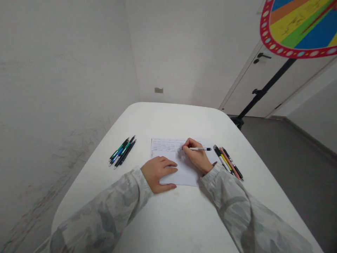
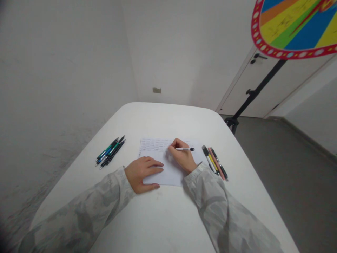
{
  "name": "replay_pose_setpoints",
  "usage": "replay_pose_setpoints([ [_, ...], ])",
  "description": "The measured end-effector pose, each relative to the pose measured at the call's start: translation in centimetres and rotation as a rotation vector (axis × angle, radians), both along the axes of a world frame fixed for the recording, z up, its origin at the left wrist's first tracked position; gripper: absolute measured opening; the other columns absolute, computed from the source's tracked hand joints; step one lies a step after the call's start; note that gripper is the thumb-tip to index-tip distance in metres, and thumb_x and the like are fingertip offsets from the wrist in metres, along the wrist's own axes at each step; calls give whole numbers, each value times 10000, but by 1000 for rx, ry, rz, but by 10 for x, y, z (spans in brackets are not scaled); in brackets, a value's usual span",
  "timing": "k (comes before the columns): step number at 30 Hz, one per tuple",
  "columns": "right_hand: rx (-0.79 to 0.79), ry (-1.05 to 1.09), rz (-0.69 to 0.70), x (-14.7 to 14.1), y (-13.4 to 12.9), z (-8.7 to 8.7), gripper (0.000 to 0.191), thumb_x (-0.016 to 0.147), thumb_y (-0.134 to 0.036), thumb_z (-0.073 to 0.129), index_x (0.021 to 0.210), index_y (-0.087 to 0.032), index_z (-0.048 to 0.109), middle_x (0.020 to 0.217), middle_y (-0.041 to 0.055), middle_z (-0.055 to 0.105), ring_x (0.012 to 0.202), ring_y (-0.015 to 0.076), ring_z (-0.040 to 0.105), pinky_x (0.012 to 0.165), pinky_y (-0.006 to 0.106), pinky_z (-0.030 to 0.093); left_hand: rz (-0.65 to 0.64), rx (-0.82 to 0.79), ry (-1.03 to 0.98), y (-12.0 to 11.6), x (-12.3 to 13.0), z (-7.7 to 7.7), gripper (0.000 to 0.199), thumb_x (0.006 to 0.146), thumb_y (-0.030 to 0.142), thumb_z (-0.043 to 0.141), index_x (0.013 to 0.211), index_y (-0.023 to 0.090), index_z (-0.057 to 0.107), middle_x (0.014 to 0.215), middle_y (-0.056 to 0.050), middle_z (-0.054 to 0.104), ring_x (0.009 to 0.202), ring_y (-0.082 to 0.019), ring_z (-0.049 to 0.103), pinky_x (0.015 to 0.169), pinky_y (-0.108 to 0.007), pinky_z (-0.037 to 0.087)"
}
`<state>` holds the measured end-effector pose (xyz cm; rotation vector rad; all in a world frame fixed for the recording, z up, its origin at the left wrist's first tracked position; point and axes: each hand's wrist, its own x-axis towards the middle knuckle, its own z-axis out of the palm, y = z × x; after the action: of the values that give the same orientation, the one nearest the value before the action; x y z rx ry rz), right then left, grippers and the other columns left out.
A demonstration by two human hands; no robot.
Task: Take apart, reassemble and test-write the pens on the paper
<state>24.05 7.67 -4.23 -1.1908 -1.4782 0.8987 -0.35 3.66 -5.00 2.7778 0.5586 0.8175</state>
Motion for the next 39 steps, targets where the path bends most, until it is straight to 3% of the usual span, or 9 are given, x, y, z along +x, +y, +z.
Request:
replay_pose_setpoints([
  [3, 11, -78, -14, -3, 1, -2, 191, 808, -262, 629, 660, -231, 513, 585, -44, 499, 566, 131, 418, 542, 278, 311, -3, -9, 8, 0, 0, 1, 494, 931, 538, 707, 1271, 181, 691, 1294, -165, 736, 1093, -305, 693, 945, -474, 564],
  [11, 36, -189, 49, -6, -1, -7, 158, 855, -264, 609, 720, -224, 535, 626, -43, 520, 604, 138, 438, 577, 286, 328, -3, -17, 6, -1, 1, 2, 486, 930, 533, 704, 1258, 175, 692, 1292, -161, 737, 1085, -309, 688, 935, -473, 558],
  [39, 34, -196, -9, -6, -4, -3, 211, 830, -311, 587, 661, -235, 487, 571, -52, 467, 568, 132, 400, 555, 287, 294, 8, -64, 44, 0, -1, 1, 507, 937, 551, 680, 1285, 182, 693, 1315, -166, 722, 1115, -307, 672, 976, -486, 542],
])
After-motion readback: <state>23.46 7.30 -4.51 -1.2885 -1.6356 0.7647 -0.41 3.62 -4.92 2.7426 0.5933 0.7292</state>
